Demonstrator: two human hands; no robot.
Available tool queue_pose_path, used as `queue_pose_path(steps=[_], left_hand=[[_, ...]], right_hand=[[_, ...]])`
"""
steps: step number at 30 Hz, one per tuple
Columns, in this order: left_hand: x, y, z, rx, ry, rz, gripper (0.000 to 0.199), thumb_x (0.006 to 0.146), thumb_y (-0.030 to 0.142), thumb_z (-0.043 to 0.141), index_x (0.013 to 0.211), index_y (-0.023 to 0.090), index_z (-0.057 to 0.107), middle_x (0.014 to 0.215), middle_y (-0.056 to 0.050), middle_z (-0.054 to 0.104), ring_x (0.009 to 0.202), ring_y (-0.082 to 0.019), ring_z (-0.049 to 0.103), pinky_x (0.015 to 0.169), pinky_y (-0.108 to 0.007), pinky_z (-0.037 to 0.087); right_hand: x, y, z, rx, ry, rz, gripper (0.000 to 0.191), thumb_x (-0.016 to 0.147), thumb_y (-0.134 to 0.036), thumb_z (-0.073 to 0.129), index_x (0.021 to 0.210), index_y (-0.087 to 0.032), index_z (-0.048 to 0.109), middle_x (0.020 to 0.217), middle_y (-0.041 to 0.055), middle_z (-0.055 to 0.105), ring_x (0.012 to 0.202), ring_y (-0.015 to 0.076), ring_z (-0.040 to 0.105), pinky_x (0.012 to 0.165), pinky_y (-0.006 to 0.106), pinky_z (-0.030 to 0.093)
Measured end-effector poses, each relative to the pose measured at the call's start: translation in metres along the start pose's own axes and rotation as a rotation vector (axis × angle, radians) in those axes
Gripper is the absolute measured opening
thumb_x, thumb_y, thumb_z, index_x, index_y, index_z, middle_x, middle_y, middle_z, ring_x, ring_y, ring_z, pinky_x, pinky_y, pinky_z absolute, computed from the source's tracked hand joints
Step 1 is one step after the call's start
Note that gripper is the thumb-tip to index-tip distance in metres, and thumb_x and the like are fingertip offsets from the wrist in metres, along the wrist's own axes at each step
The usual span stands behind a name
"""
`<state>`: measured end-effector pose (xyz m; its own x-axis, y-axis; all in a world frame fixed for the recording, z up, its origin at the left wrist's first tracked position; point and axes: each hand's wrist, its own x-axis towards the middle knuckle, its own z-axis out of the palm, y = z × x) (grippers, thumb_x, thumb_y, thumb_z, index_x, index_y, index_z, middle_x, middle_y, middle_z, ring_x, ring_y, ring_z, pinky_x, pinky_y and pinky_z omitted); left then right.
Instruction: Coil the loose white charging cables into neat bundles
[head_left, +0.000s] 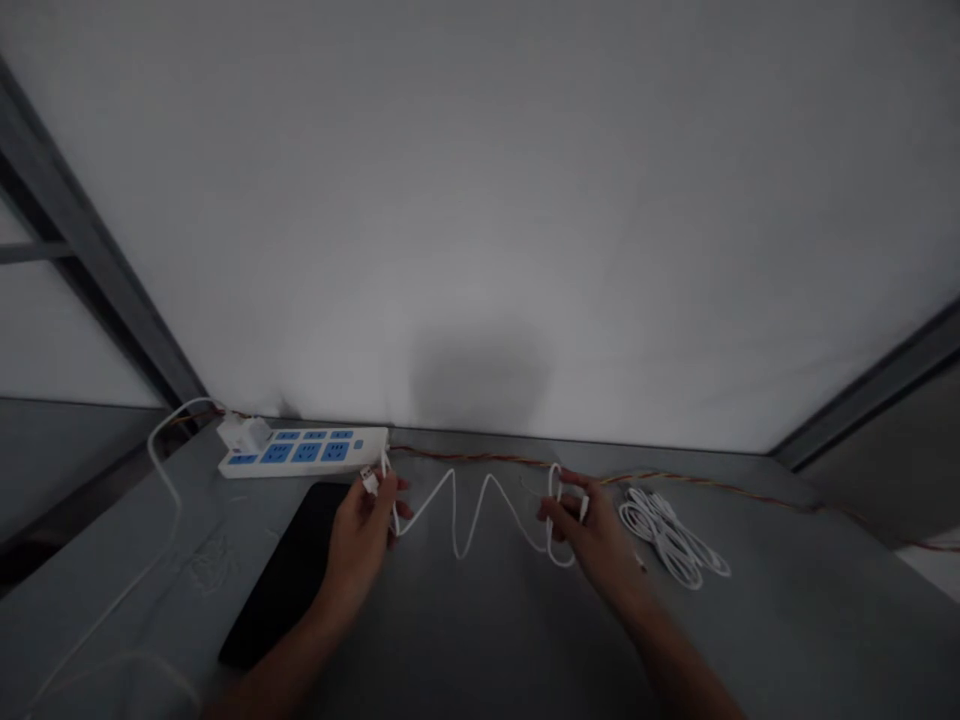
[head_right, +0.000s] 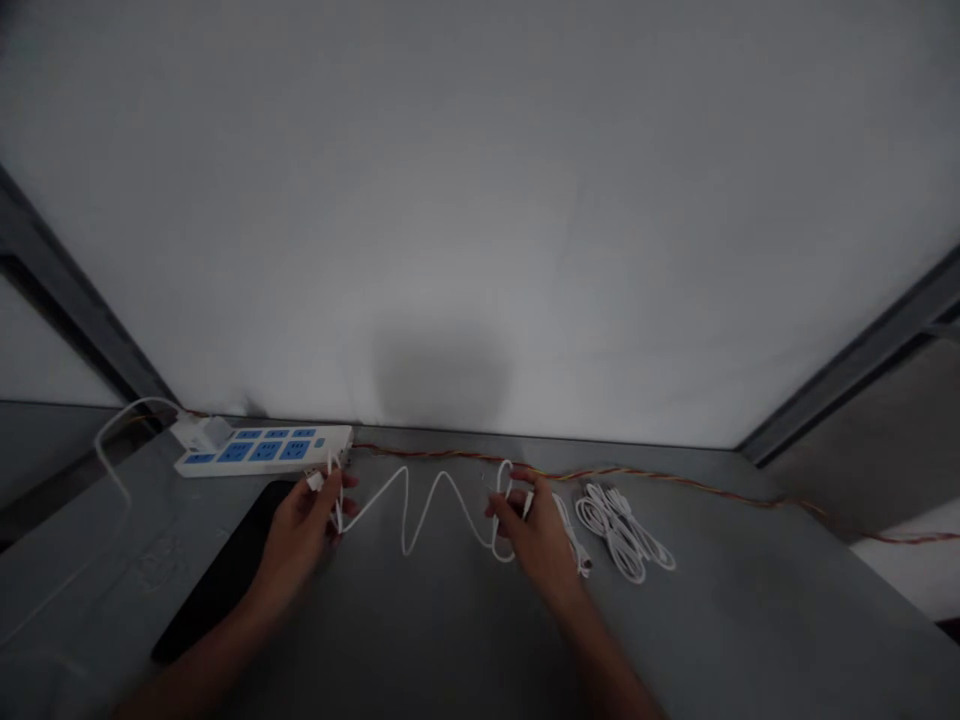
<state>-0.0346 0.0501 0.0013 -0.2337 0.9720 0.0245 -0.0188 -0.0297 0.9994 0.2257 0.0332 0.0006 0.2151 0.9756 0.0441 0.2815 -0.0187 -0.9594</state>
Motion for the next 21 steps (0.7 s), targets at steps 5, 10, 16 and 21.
queue_pose_path(steps=[5, 10, 16, 21], left_hand=[[0.003, 0.001, -0.001, -0.1, 0.16, 0.029, 0.043, 0.081, 0.059, 0.063, 0.1, 0.021, 0.059, 0.085, 0.0, 0.065, 0.056, -0.011, 0.055, 0.04, -0.018, 0.037], [0.004, 0.007, -0.002, -0.21, 0.267, -0.017, 0.048, 0.074, 0.058, 0.071, 0.101, 0.019, 0.067, 0.075, 0.003, 0.061, 0.055, -0.01, 0.051, 0.042, -0.018, 0.035], [0.009, 0.012, -0.007, -0.329, 0.352, -0.011, 0.046, 0.072, 0.056, 0.072, 0.098, 0.019, 0.069, 0.065, 0.007, 0.055, 0.049, -0.008, 0.046, 0.041, -0.019, 0.032], [0.012, 0.012, -0.009, -0.36, 0.374, -0.004, 0.049, 0.07, 0.058, 0.072, 0.101, 0.02, 0.067, 0.069, 0.006, 0.059, 0.054, -0.01, 0.053, 0.043, -0.018, 0.035]], right_hand=[[-0.004, -0.013, -0.008, 0.095, 0.169, -0.008, 0.05, 0.072, -0.054, 0.065, 0.105, -0.017, 0.06, 0.06, -0.0031, 0.061, 0.047, 0.0132, 0.046, 0.049, 0.026, 0.038], [-0.003, -0.015, -0.016, 0.094, 0.235, 0.02, 0.041, 0.074, -0.056, 0.062, 0.084, -0.017, 0.069, 0.048, -0.0061, 0.048, 0.047, 0.0136, 0.046, 0.048, 0.025, 0.036], [0.004, -0.009, -0.028, 0.003, 0.271, 0.065, 0.039, 0.07, -0.047, 0.068, 0.091, -0.014, 0.072, 0.051, -0.0038, 0.055, 0.047, 0.0146, 0.048, 0.049, 0.026, 0.037], [0.003, -0.011, -0.033, -0.038, 0.25, 0.098, 0.04, 0.068, -0.047, 0.07, 0.092, -0.014, 0.073, 0.05, -0.0043, 0.056, 0.043, 0.0137, 0.046, 0.044, 0.026, 0.034]])
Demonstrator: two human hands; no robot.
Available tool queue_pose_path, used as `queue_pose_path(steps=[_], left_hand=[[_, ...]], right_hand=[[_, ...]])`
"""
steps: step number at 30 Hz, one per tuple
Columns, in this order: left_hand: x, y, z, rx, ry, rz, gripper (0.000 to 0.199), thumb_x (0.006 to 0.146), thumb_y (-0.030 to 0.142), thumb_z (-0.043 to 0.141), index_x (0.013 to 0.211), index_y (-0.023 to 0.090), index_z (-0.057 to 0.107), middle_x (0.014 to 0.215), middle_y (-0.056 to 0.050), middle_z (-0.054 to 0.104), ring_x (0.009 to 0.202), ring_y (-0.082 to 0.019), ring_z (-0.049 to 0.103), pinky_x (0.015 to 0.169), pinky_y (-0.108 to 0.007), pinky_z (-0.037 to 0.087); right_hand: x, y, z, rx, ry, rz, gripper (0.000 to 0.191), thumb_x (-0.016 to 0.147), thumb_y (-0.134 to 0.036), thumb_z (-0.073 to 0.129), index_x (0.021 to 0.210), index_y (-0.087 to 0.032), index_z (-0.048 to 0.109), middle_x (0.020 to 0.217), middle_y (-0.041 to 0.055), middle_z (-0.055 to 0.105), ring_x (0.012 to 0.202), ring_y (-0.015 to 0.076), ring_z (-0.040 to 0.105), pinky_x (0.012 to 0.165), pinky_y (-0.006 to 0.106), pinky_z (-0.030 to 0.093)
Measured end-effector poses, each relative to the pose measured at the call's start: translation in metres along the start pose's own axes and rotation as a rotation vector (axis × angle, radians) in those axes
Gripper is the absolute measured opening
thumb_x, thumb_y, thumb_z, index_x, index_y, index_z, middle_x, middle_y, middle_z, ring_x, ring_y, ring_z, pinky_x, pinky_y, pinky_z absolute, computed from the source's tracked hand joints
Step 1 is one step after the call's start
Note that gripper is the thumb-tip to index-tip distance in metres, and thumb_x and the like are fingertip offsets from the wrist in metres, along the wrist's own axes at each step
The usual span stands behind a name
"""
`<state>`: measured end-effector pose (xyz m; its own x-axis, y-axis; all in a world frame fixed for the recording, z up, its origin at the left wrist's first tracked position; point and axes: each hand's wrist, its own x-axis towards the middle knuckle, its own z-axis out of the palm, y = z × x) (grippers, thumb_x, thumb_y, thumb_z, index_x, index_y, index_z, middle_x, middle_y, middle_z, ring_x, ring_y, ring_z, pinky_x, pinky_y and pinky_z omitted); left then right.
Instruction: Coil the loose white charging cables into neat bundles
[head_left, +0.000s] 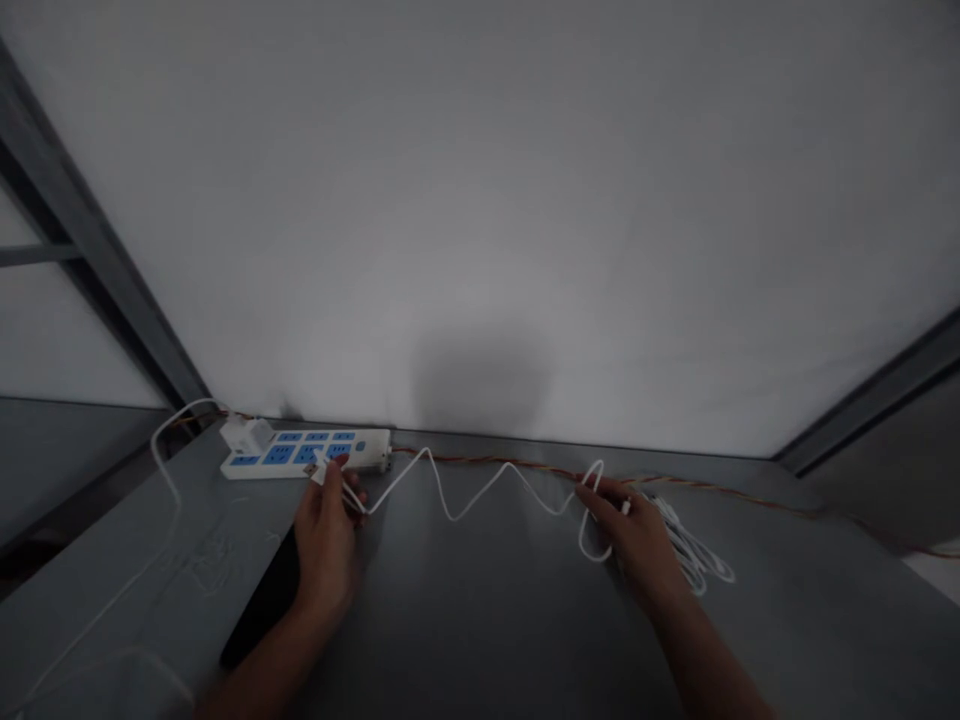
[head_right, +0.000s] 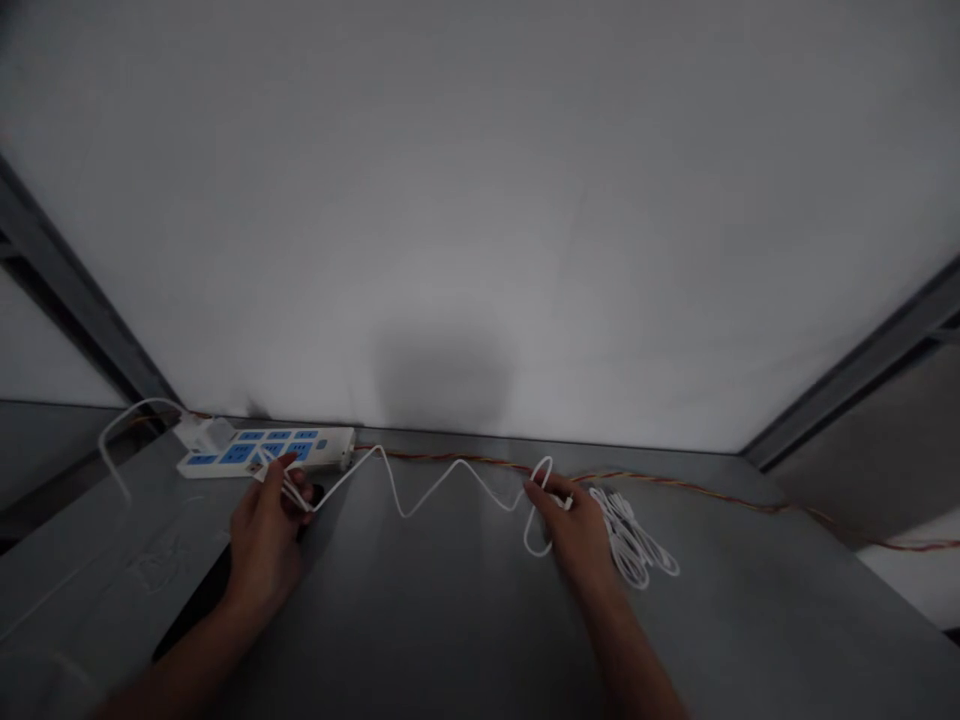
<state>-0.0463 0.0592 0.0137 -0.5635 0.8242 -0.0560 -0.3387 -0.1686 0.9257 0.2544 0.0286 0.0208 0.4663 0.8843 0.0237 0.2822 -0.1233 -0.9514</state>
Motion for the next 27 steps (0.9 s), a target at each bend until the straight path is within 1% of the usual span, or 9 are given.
queue_pose_path(steps=[3, 5, 11, 16, 20, 23, 25, 27], left_hand=[[-0.0006, 0.0004, 0.0008, 0.003, -0.008, -0.011, 0.049, 0.069, 0.057, 0.074, 0.101, 0.02, 0.068, 0.07, 0.005, 0.06, 0.055, -0.009, 0.054, 0.042, -0.017, 0.036], [-0.001, 0.0006, 0.001, 0.008, -0.013, -0.02, 0.049, 0.068, 0.056, 0.075, 0.1, 0.02, 0.069, 0.069, 0.005, 0.06, 0.055, -0.009, 0.054, 0.042, -0.017, 0.036], [-0.0004, 0.0012, -0.0003, 0.023, -0.012, -0.042, 0.048, 0.069, 0.056, 0.074, 0.099, 0.019, 0.07, 0.068, 0.005, 0.06, 0.053, -0.009, 0.055, 0.04, -0.017, 0.034], [-0.0015, 0.0023, 0.0005, 0.018, -0.054, -0.059, 0.046, 0.069, 0.054, 0.073, 0.098, 0.019, 0.069, 0.065, 0.007, 0.055, 0.047, -0.007, 0.048, 0.038, -0.018, 0.031], [-0.0036, 0.0026, 0.0023, 0.04, -0.104, -0.07, 0.047, 0.07, 0.055, 0.071, 0.097, 0.017, 0.066, 0.062, 0.008, 0.05, 0.042, -0.006, 0.041, 0.036, -0.018, 0.028], [-0.0041, 0.0018, 0.002, 0.091, -0.13, -0.054, 0.047, 0.072, 0.057, 0.067, 0.098, 0.018, 0.064, 0.062, 0.009, 0.048, 0.041, -0.006, 0.039, 0.037, -0.018, 0.028], [-0.0036, 0.0004, 0.001, 0.143, -0.152, -0.035, 0.046, 0.076, 0.059, 0.061, 0.1, 0.019, 0.062, 0.062, 0.009, 0.048, 0.04, -0.006, 0.038, 0.036, -0.017, 0.028], [-0.0033, -0.0017, 0.0, 0.228, -0.213, -0.022, 0.043, 0.079, 0.058, 0.057, 0.099, 0.02, 0.061, 0.061, 0.009, 0.048, 0.039, -0.007, 0.038, 0.036, -0.018, 0.028]], right_hand=[[-0.002, -0.0033, -0.0005, -0.004, -0.046, 0.01, 0.037, 0.066, -0.047, 0.071, 0.087, -0.016, 0.073, 0.044, -0.007, 0.048, 0.04, 0.013, 0.043, 0.042, 0.025, 0.031], [-0.003, -0.0046, 0.0004, -0.002, -0.069, 0.016, 0.034, 0.066, -0.047, 0.071, 0.085, -0.018, 0.073, 0.042, -0.0075, 0.046, 0.039, 0.0128, 0.042, 0.041, 0.025, 0.03], [-0.0044, -0.0039, 0.0043, 0.029, -0.085, 0.02, 0.035, 0.069, -0.055, 0.066, 0.075, -0.021, 0.066, 0.041, -0.0086, 0.039, 0.036, 0.0124, 0.038, 0.04, 0.025, 0.027], [-0.0039, -0.0032, 0.0046, 0.036, -0.085, -0.005, 0.034, 0.07, -0.054, 0.066, 0.069, -0.02, 0.064, 0.044, -0.0068, 0.044, 0.04, 0.0129, 0.043, 0.043, 0.025, 0.032], [-0.003, -0.0026, 0.0047, 0.033, -0.075, -0.026, 0.042, 0.072, -0.061, 0.061, 0.07, -0.018, 0.065, 0.055, 0.0, 0.059, 0.047, 0.0152, 0.053, 0.045, 0.026, 0.039], [-0.0028, -0.0037, 0.0047, 0.025, -0.122, -0.023, 0.049, 0.076, -0.065, 0.055, 0.073, -0.018, 0.066, 0.058, 0.0035, 0.064, 0.045, 0.0156, 0.055, 0.044, 0.026, 0.042], [-0.0031, -0.0045, 0.0048, 0.005, -0.173, -0.015, 0.048, 0.078, -0.066, 0.051, 0.071, -0.019, 0.063, 0.053, 0.0024, 0.063, 0.043, 0.0158, 0.055, 0.043, 0.027, 0.042], [-0.0041, -0.0047, 0.0058, -0.025, -0.222, -0.003, 0.045, 0.08, -0.064, 0.049, 0.07, -0.022, 0.059, 0.05, 0.0005, 0.061, 0.04, 0.0159, 0.055, 0.04, 0.026, 0.041]])
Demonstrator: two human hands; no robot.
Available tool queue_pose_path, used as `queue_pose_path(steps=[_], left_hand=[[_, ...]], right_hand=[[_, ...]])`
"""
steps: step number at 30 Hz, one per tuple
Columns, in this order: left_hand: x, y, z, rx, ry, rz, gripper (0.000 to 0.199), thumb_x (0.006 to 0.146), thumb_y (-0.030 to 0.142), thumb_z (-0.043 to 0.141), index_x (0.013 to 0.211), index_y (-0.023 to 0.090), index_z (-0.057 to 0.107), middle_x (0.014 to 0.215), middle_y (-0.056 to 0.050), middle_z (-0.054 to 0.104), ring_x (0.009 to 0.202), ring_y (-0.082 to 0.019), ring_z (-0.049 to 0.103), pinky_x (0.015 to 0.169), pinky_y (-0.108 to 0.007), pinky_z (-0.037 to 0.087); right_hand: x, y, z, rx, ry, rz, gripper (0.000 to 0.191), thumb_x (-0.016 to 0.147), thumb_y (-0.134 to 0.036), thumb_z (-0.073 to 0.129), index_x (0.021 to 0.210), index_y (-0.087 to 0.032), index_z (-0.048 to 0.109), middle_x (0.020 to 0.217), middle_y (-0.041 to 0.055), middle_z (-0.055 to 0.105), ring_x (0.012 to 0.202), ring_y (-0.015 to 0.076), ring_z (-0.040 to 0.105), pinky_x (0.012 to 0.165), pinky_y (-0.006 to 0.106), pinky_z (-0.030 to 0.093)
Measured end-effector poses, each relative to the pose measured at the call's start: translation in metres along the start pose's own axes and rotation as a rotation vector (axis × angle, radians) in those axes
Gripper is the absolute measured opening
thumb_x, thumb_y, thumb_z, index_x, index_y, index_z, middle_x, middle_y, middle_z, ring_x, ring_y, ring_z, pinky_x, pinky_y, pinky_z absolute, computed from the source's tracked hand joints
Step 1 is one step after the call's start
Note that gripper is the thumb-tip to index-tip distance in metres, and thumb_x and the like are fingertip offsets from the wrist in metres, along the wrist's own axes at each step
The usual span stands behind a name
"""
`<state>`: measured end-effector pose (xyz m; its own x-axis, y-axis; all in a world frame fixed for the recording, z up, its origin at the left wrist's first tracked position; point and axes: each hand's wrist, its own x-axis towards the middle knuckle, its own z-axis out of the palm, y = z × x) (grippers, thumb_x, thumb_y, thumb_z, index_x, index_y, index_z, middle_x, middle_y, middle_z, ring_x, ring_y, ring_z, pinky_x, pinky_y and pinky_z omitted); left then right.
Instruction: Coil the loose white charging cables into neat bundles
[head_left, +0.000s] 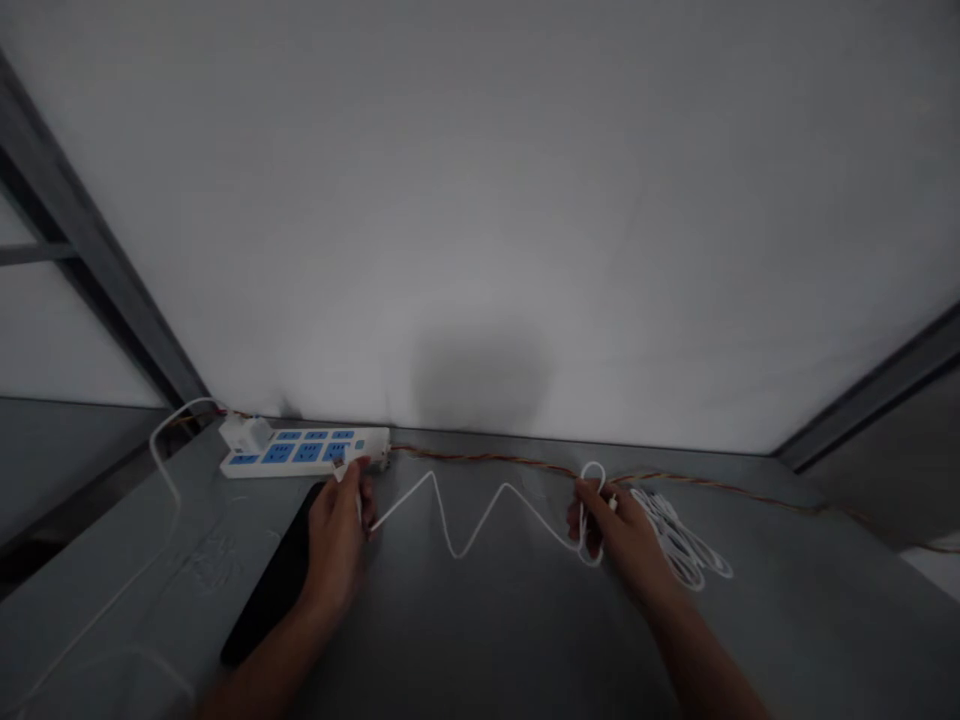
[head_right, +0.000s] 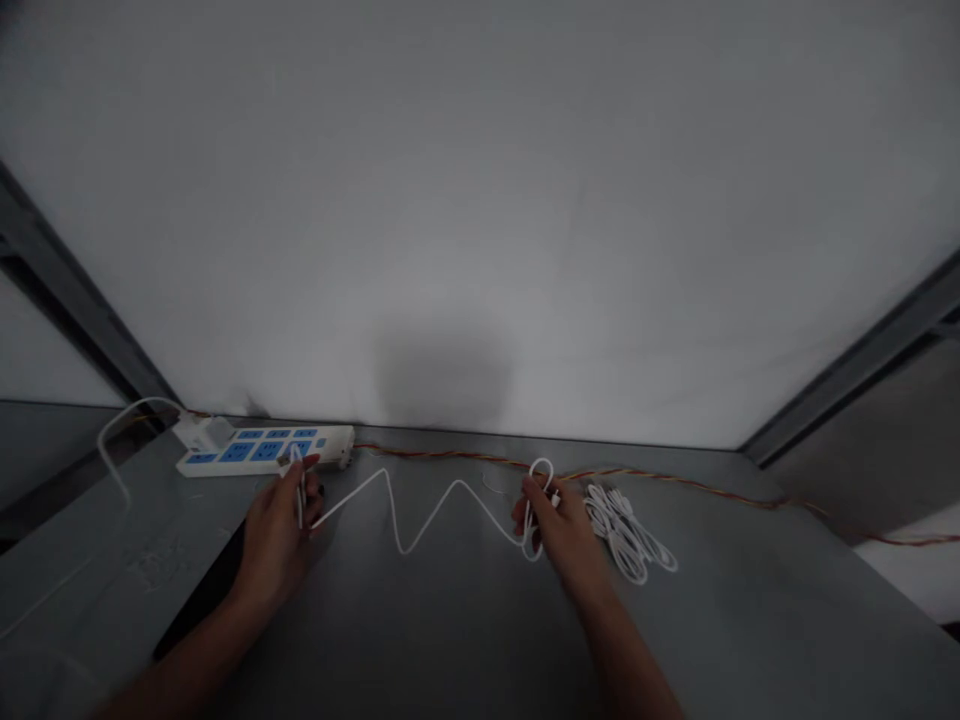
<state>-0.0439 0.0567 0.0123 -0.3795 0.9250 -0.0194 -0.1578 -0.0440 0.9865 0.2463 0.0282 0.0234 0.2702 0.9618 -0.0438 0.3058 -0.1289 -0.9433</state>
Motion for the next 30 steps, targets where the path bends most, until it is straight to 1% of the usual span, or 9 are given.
queue_pose_path(steps=[5, 8, 10, 13, 17, 20, 25, 27, 30], left_hand=[[-0.006, -0.004, 0.003, 0.312, -0.317, 0.036, 0.021, 0.067, 0.038, 0.073, 0.07, 0.019, 0.065, 0.051, 0.005, 0.054, 0.044, -0.014, 0.05, 0.042, -0.023, 0.037], [-0.013, -0.006, 0.006, 0.434, -0.421, 0.096, 0.015, 0.066, 0.031, 0.072, 0.076, 0.02, 0.069, 0.065, 0.001, 0.065, 0.058, -0.019, 0.06, 0.058, -0.028, 0.045], [-0.016, -0.009, 0.007, 0.521, -0.448, 0.139, 0.026, 0.068, 0.03, 0.069, 0.092, 0.021, 0.07, 0.076, -0.002, 0.07, 0.069, -0.023, 0.064, 0.069, -0.033, 0.047], [-0.019, -0.014, 0.005, 0.732, -0.509, 0.239, 0.041, 0.078, 0.031, 0.062, 0.117, 0.019, 0.064, 0.095, -0.009, 0.073, 0.087, -0.028, 0.067, 0.083, -0.039, 0.046], [-0.02, -0.022, 0.002, 0.974, -0.561, 0.38, 0.05, 0.088, 0.038, 0.053, 0.131, 0.013, 0.054, 0.118, -0.018, 0.068, 0.111, -0.033, 0.061, 0.097, -0.044, 0.042], [-0.022, -0.025, 0.001, 1.109, -0.593, 0.448, 0.055, 0.092, 0.041, 0.047, 0.136, 0.009, 0.049, 0.128, -0.02, 0.062, 0.12, -0.034, 0.055, 0.104, -0.047, 0.039], [-0.027, -0.017, 0.002, 1.222, -0.556, 0.494, 0.054, 0.095, 0.043, 0.043, 0.136, 0.008, 0.047, 0.131, -0.018, 0.059, 0.12, -0.031, 0.055, 0.102, -0.046, 0.042], [-0.029, -0.012, 0.003, 1.264, -0.54, 0.478, 0.055, 0.095, 0.046, 0.042, 0.135, 0.009, 0.047, 0.127, -0.018, 0.062, 0.114, -0.032, 0.059, 0.096, -0.047, 0.047], [-0.03, -0.01, 0.004, 1.302, -0.572, 0.45, 0.053, 0.095, 0.048, 0.043, 0.133, 0.01, 0.051, 0.118, -0.016, 0.067, 0.103, -0.032, 0.064, 0.09, -0.048, 0.05]], right_hand=[[-0.005, 0.005, 0.013, -0.101, -0.126, 0.027, 0.037, 0.081, -0.057, 0.049, 0.072, -0.022, 0.058, 0.045, -0.0043, 0.058, 0.032, 0.0151, 0.052, 0.033, 0.025, 0.036], [-0.007, 0.011, 0.025, -0.192, -0.168, 0.005, 0.034, 0.08, -0.05, 0.05, 0.087, -0.02, 0.064, 0.051, -0.0036, 0.062, 0.037, 0.0168, 0.056, 0.037, 0.025, 0.04], [-0.008, 0.014, 0.031, -0.267, -0.167, -0.032, 0.036, 0.08, -0.047, 0.051, 0.095, -0.018, 0.067, 0.056, -0.0021, 0.065, 0.046, 0.0188, 0.061, 0.044, 0.027, 0.044], [-0.009, 0.016, 0.036, -0.394, -0.154, -0.097, 0.036, 0.08, -0.045, 0.053, 0.096, -0.018, 0.07, 0.072, 0.0024, 0.071, 0.067, 0.0223, 0.066, 0.06, 0.03, 0.048], [-0.011, 0.015, 0.035, -0.564, -0.125, -0.145, 0.043, 0.083, -0.053, 0.051, 0.092, -0.017, 0.073, 0.08, 0.0087, 0.071, 0.076, 0.0265, 0.064, 0.069, 0.034, 0.046], [-0.008, 0.016, 0.031, -0.65, -0.112, -0.154, 0.051, 0.082, -0.057, 0.051, 0.096, -0.014, 0.073, 0.084, 0.0118, 0.071, 0.081, 0.0289, 0.065, 0.073, 0.036, 0.046], [-0.001, 0.019, 0.019, -0.728, -0.07, -0.116, 0.057, 0.083, -0.054, 0.048, 0.114, -0.01, 0.067, 0.092, 0.015, 0.073, 0.085, 0.0301, 0.067, 0.075, 0.036, 0.047], [-0.002, 0.019, 0.016, -0.746, -0.07, -0.102, 0.057, 0.084, -0.054, 0.046, 0.11, -0.008, 0.068, 0.088, 0.0163, 0.073, 0.082, 0.031, 0.068, 0.072, 0.037, 0.047], [-0.004, 0.019, 0.016, -0.746, -0.106, -0.088, 0.055, 0.084, -0.056, 0.047, 0.103, -0.009, 0.07, 0.077, 0.0143, 0.073, 0.074, 0.0306, 0.068, 0.064, 0.035, 0.045]])
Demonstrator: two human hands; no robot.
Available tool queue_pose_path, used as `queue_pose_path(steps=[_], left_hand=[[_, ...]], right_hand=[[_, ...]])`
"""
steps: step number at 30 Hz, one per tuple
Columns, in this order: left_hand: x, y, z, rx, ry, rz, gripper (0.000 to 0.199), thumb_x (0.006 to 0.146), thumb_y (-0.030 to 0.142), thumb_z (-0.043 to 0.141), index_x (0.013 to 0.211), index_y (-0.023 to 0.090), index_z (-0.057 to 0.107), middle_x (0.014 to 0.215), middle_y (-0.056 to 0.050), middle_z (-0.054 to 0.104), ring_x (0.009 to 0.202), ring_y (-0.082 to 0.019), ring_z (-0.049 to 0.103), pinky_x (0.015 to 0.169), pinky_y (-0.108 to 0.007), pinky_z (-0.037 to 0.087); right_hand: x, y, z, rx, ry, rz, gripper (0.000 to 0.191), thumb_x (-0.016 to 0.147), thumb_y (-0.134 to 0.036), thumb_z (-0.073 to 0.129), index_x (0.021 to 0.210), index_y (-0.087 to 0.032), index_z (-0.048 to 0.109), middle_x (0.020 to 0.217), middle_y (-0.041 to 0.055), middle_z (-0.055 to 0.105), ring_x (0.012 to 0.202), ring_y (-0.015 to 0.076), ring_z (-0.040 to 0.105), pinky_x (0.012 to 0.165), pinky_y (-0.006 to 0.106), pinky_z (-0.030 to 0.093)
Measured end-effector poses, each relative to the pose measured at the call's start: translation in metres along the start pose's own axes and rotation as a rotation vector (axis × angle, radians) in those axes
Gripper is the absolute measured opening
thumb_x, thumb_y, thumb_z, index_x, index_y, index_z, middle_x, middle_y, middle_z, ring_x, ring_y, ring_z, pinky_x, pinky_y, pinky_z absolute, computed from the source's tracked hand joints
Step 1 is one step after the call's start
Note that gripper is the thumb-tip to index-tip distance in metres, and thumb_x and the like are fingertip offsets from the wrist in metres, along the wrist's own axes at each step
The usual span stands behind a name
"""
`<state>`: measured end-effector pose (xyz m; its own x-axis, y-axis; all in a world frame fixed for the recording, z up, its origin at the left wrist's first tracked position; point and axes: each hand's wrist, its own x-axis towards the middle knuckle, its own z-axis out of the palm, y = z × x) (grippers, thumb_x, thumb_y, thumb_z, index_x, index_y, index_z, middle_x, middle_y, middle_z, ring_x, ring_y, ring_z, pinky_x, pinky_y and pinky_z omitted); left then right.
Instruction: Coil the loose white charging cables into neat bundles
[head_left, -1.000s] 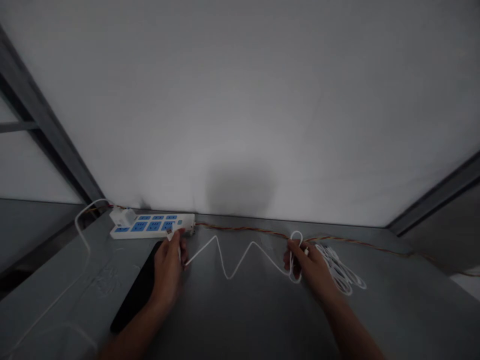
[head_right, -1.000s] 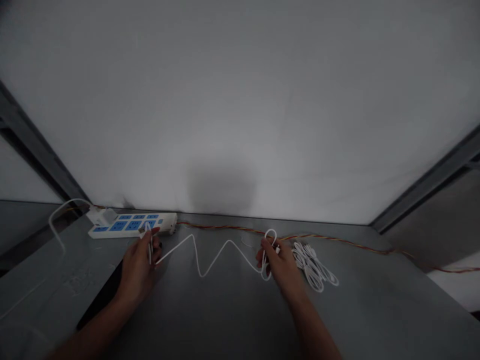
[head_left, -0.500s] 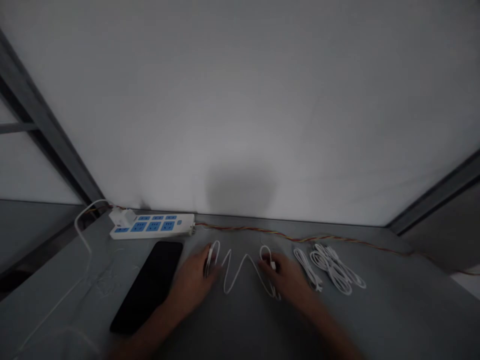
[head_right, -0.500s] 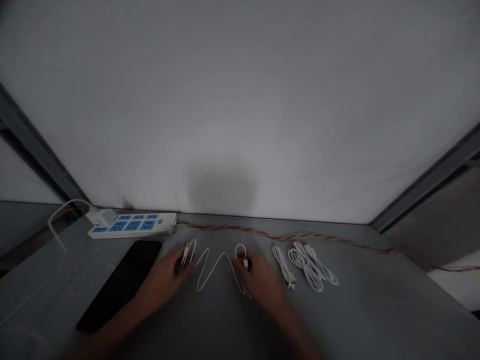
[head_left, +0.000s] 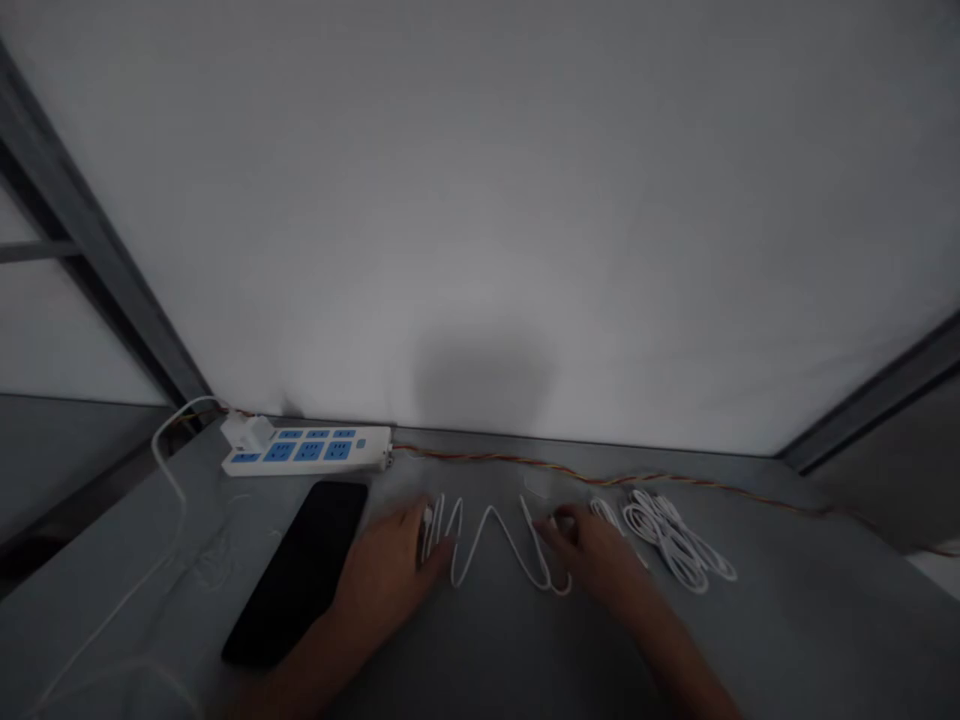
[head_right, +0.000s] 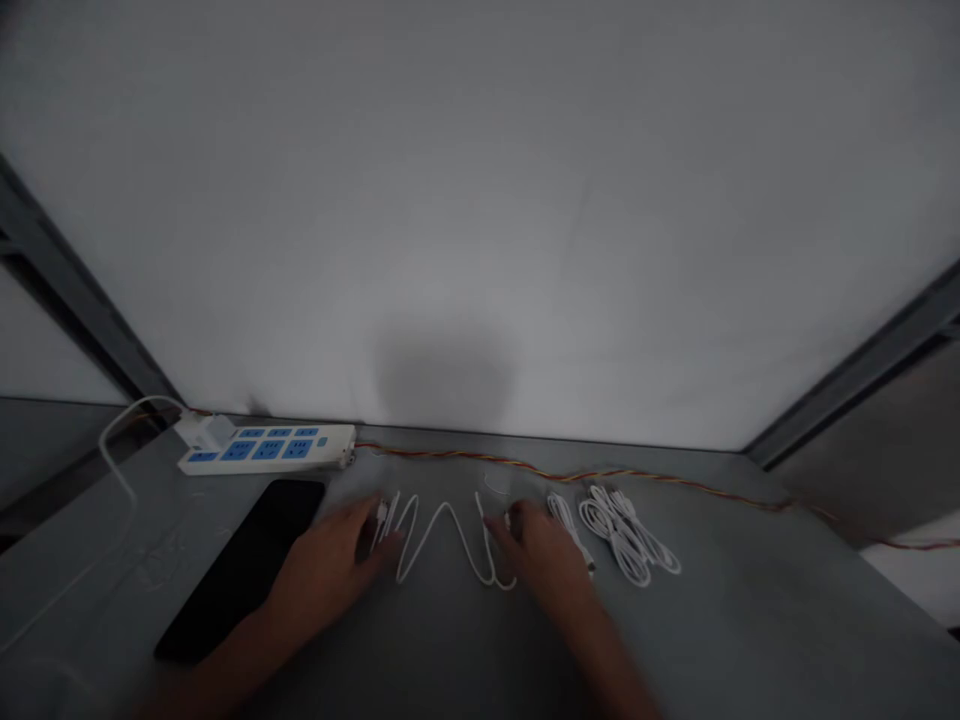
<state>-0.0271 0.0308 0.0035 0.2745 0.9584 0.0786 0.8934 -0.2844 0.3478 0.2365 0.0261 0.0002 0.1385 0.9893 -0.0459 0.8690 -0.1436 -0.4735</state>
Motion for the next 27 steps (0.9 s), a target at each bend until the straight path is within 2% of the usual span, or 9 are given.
queue_pose_path(steps=[5, 9, 12, 14, 17, 19, 21, 25, 27], left_hand=[[-0.002, 0.003, 0.005, -0.042, -0.038, 0.093, 0.039, 0.096, 0.037, 0.047, 0.129, 0.017, 0.056, 0.119, -0.011, 0.068, 0.105, -0.028, 0.064, 0.093, -0.044, 0.049], [-0.006, 0.006, 0.01, -0.092, -0.068, 0.172, 0.034, 0.098, 0.03, 0.045, 0.129, 0.022, 0.058, 0.12, -0.008, 0.069, 0.107, -0.026, 0.063, 0.094, -0.042, 0.049], [-0.011, 0.009, 0.012, -0.141, -0.074, 0.252, 0.034, 0.1, 0.027, 0.04, 0.13, 0.025, 0.057, 0.123, -0.006, 0.067, 0.11, -0.024, 0.062, 0.096, -0.041, 0.048], [-0.012, 0.01, 0.011, -0.171, -0.086, 0.293, 0.034, 0.1, 0.031, 0.042, 0.131, 0.025, 0.056, 0.125, -0.006, 0.067, 0.11, -0.024, 0.061, 0.097, -0.041, 0.047], [-0.012, 0.011, 0.01, -0.188, -0.125, 0.324, 0.039, 0.095, 0.034, 0.054, 0.132, 0.025, 0.054, 0.126, -0.004, 0.067, 0.111, -0.025, 0.061, 0.1, -0.041, 0.045], [-0.011, 0.011, 0.01, -0.19, -0.152, 0.327, 0.041, 0.093, 0.031, 0.057, 0.134, 0.028, 0.052, 0.126, -0.002, 0.067, 0.111, -0.024, 0.061, 0.1, -0.041, 0.045], [-0.009, 0.01, 0.01, -0.185, -0.171, 0.318, 0.043, 0.093, 0.026, 0.056, 0.136, 0.031, 0.051, 0.126, -0.001, 0.067, 0.11, -0.024, 0.062, 0.098, -0.04, 0.046], [-0.008, 0.009, 0.009, -0.181, -0.192, 0.292, 0.048, 0.089, 0.018, 0.058, 0.134, 0.034, 0.052, 0.121, -0.001, 0.069, 0.109, -0.025, 0.062, 0.094, -0.039, 0.049], [-0.008, 0.01, 0.008, -0.195, -0.203, 0.286, 0.047, 0.088, 0.016, 0.057, 0.131, 0.034, 0.055, 0.117, -0.002, 0.07, 0.107, -0.024, 0.063, 0.092, -0.038, 0.049]], right_hand=[[-0.001, -0.004, 0.005, 0.08, -0.079, -0.031, 0.049, 0.082, -0.051, 0.052, 0.105, -0.011, 0.07, 0.071, 0.0096, 0.074, 0.069, 0.0272, 0.069, 0.062, 0.032, 0.045], [-0.008, -0.014, 0.012, 0.194, -0.186, -0.068, 0.046, 0.083, -0.043, 0.056, 0.115, -0.013, 0.067, 0.073, 0.0067, 0.076, 0.067, 0.0229, 0.07, 0.057, 0.028, 0.046], [-0.018, -0.029, 0.019, 0.452, -0.366, -0.086, 0.046, 0.086, -0.037, 0.054, 0.128, -0.018, 0.058, 0.078, 0.0038, 0.078, 0.062, 0.0181, 0.07, 0.051, 0.024, 0.045], [-0.025, -0.039, 0.023, 0.674, -0.486, -0.09, 0.045, 0.087, -0.037, 0.055, 0.128, -0.019, 0.058, 0.073, 0.0024, 0.076, 0.057, 0.016, 0.067, 0.048, 0.022, 0.043], [-0.03, -0.047, 0.028, 0.85, -0.539, -0.095, 0.04, 0.085, -0.039, 0.061, 0.12, -0.02, 0.063, 0.068, 0.0009, 0.073, 0.058, 0.0149, 0.066, 0.05, 0.021, 0.043], [-0.03, -0.045, 0.029, 0.864, -0.532, -0.081, 0.04, 0.083, -0.039, 0.063, 0.118, -0.02, 0.063, 0.069, 0.0004, 0.072, 0.059, 0.015, 0.065, 0.05, 0.021, 0.043], [-0.026, -0.039, 0.03, 0.785, -0.475, -0.066, 0.042, 0.082, -0.038, 0.064, 0.119, -0.019, 0.061, 0.07, 0.0007, 0.072, 0.059, 0.0161, 0.065, 0.05, 0.022, 0.043], [-0.018, -0.025, 0.029, 0.483, -0.203, -0.087, 0.044, 0.082, -0.031, 0.062, 0.123, -0.018, 0.052, 0.083, 0.0032, 0.074, 0.066, 0.019, 0.067, 0.06, 0.029, 0.049], [-0.017, -0.022, 0.027, 0.345, -0.086, -0.157, 0.045, 0.079, -0.025, 0.062, 0.123, -0.02, 0.052, 0.099, 0.0062, 0.071, 0.076, 0.0202, 0.068, 0.07, 0.033, 0.052]])
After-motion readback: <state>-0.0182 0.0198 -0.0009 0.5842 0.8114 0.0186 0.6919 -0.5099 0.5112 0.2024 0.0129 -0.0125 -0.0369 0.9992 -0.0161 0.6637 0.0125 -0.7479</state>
